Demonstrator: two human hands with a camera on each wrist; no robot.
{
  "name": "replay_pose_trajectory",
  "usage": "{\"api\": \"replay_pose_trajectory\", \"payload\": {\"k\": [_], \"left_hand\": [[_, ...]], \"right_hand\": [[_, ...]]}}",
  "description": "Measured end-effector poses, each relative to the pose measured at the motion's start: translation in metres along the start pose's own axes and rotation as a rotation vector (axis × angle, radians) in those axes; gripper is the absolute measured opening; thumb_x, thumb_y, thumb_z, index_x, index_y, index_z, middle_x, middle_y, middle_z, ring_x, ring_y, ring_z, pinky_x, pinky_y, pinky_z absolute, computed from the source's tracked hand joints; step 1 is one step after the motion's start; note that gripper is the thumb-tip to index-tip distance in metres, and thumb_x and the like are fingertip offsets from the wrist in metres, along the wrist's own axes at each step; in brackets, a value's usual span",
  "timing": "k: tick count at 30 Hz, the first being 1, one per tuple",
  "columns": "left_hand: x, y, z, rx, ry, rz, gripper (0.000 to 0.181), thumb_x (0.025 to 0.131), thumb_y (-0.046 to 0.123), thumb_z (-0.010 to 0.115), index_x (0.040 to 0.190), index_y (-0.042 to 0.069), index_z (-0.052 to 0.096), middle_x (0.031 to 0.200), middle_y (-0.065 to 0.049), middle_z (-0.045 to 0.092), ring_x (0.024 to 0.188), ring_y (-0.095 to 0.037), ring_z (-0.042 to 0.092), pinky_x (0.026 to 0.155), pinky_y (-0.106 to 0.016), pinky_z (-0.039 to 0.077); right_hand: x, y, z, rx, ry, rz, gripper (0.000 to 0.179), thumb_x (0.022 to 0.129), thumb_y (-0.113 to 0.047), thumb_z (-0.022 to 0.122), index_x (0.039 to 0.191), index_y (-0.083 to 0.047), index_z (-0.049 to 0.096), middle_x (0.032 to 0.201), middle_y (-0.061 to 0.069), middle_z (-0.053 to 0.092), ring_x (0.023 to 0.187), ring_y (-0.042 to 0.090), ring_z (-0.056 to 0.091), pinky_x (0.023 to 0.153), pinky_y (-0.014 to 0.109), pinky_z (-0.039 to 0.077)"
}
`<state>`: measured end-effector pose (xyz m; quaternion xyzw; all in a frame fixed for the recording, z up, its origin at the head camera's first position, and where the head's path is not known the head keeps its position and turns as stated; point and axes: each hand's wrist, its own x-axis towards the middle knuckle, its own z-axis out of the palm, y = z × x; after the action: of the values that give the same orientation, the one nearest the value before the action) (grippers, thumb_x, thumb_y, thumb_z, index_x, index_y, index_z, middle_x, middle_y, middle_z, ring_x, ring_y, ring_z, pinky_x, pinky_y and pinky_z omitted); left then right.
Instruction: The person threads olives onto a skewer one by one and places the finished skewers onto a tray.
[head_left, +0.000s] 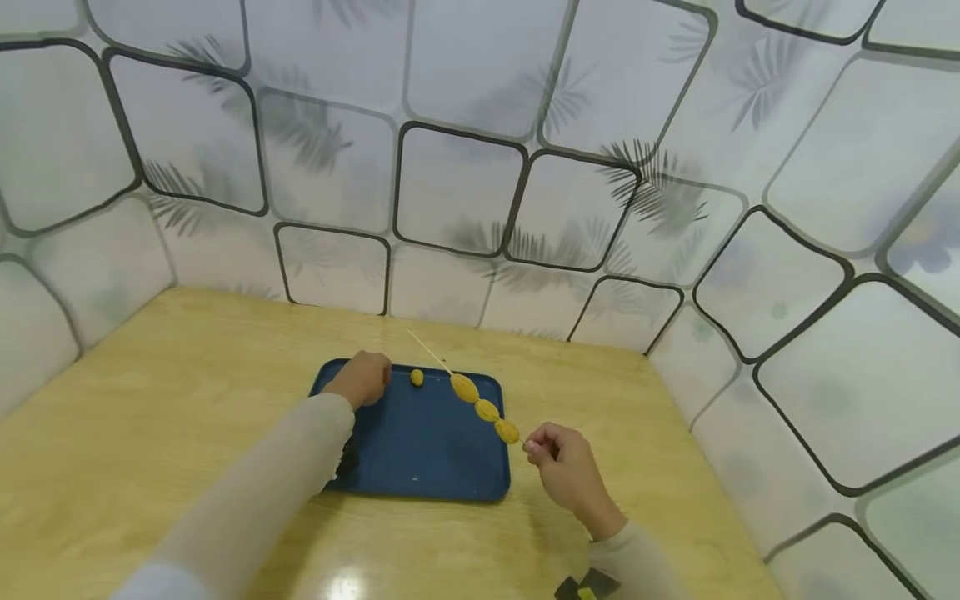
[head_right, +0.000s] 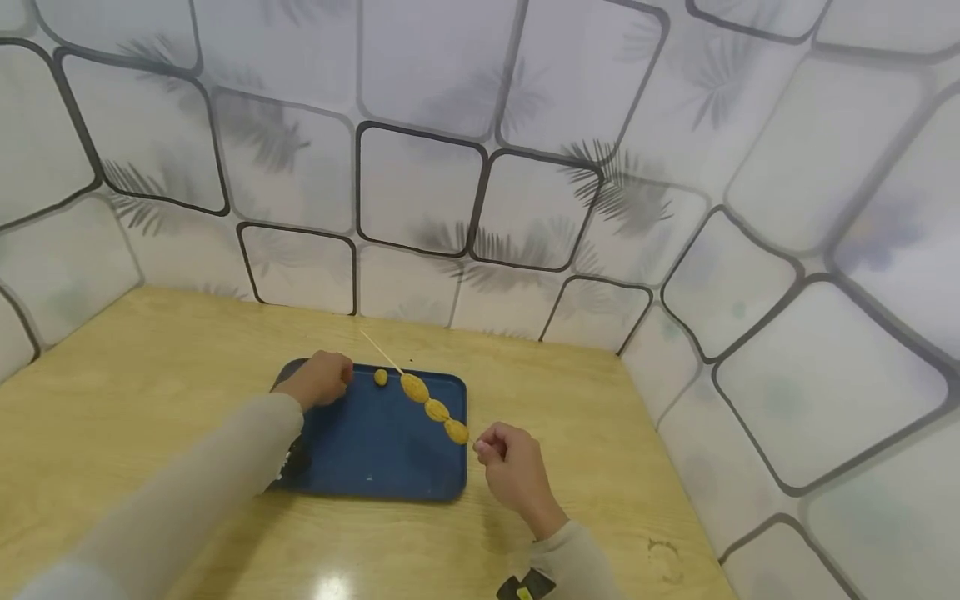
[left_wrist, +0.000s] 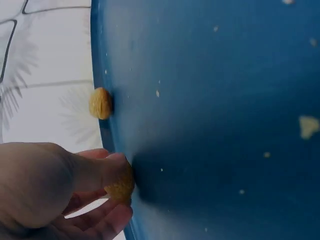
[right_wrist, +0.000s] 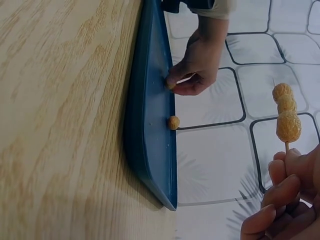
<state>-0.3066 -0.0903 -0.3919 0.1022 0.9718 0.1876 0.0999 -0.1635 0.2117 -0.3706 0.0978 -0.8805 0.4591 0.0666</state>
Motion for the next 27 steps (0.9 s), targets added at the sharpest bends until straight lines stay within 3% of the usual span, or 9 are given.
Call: {"api": "replay_pose_trajectory", "payload": {"k": [3,5,9,13,16,21,24,27], "left_hand": [[-0.004,-0.002,-0.001,-0.056,0.03,0.029,0.01,0.091,-0.001,0.062,0.1,0.004,0.064,0.098,-0.013,0.063,0.087,-0.027,0.06,0.075,-0.041,0.051],[-0.006,-0.004,-0.003,-0.17,0.06,0.054,0.015,0.094,0.004,0.061,0.108,0.002,0.064,0.107,-0.017,0.064,0.093,-0.03,0.062,0.078,-0.042,0.052],[-0.012,-0.008,-0.01,-0.558,0.056,0.112,0.03,0.099,0.006,0.05,0.127,-0.003,0.056,0.128,-0.025,0.055,0.105,-0.036,0.061,0.085,-0.044,0.053],[-0.02,-0.014,-0.016,-0.992,-0.051,0.158,0.035,0.103,0.001,0.039,0.137,-0.01,0.044,0.137,-0.029,0.043,0.121,-0.043,0.048,0.093,-0.038,0.051],[-0.028,-0.018,-0.021,-1.204,-0.115,0.181,0.037,0.105,-0.001,0.035,0.14,-0.012,0.037,0.136,-0.027,0.041,0.125,-0.042,0.044,0.094,-0.033,0.05],[-0.047,-0.018,-0.03,-1.391,-0.16,0.241,0.042,0.104,-0.001,0.039,0.143,-0.011,0.031,0.118,-0.014,0.052,0.107,-0.025,0.059,0.092,-0.032,0.051],[-0.061,-0.015,-0.035,-1.469,-0.176,0.282,0.033,0.103,0.0,0.044,0.135,-0.003,0.044,0.102,-0.009,0.052,0.091,-0.017,0.062,0.091,-0.034,0.051],[-0.071,-0.013,-0.039,-1.53,-0.175,0.318,0.02,0.102,0.002,0.046,0.116,0.008,0.059,0.101,-0.009,0.049,0.088,-0.016,0.06,0.092,-0.033,0.051]], "right_hand": [[-0.001,0.001,0.001,-0.007,-0.001,-0.006,0.017,0.092,0.006,0.061,0.077,-0.003,0.063,0.067,0.009,0.057,0.054,0.011,0.046,0.048,0.021,0.038],[0.0,0.002,0.001,-0.02,0.005,-0.014,0.017,0.092,0.006,0.061,0.077,-0.002,0.063,0.067,0.009,0.057,0.054,0.011,0.046,0.048,0.022,0.038],[0.0,0.002,0.0,-0.033,0.017,-0.022,0.017,0.092,0.006,0.061,0.077,-0.003,0.063,0.067,0.01,0.057,0.054,0.011,0.046,0.048,0.022,0.039],[0.0,0.005,0.001,-0.029,0.007,-0.019,0.017,0.092,0.006,0.061,0.077,-0.003,0.063,0.067,0.01,0.057,0.054,0.011,0.045,0.048,0.022,0.039],[0.0,0.006,0.003,-0.024,-0.006,-0.022,0.017,0.092,0.006,0.061,0.077,-0.002,0.063,0.066,0.008,0.056,0.053,0.011,0.045,0.048,0.022,0.039],[-0.003,0.007,0.003,-0.024,-0.03,-0.03,0.017,0.092,0.006,0.06,0.077,-0.002,0.063,0.065,0.006,0.055,0.053,0.01,0.044,0.048,0.022,0.039],[-0.005,0.007,0.003,-0.013,-0.037,-0.043,0.018,0.091,0.008,0.061,0.076,-0.002,0.063,0.064,0.004,0.055,0.053,0.009,0.045,0.048,0.021,0.039],[-0.007,0.005,0.003,0.005,-0.045,-0.057,0.019,0.091,0.008,0.061,0.075,-0.003,0.062,0.064,0.002,0.054,0.053,0.009,0.045,0.048,0.021,0.038]]}}
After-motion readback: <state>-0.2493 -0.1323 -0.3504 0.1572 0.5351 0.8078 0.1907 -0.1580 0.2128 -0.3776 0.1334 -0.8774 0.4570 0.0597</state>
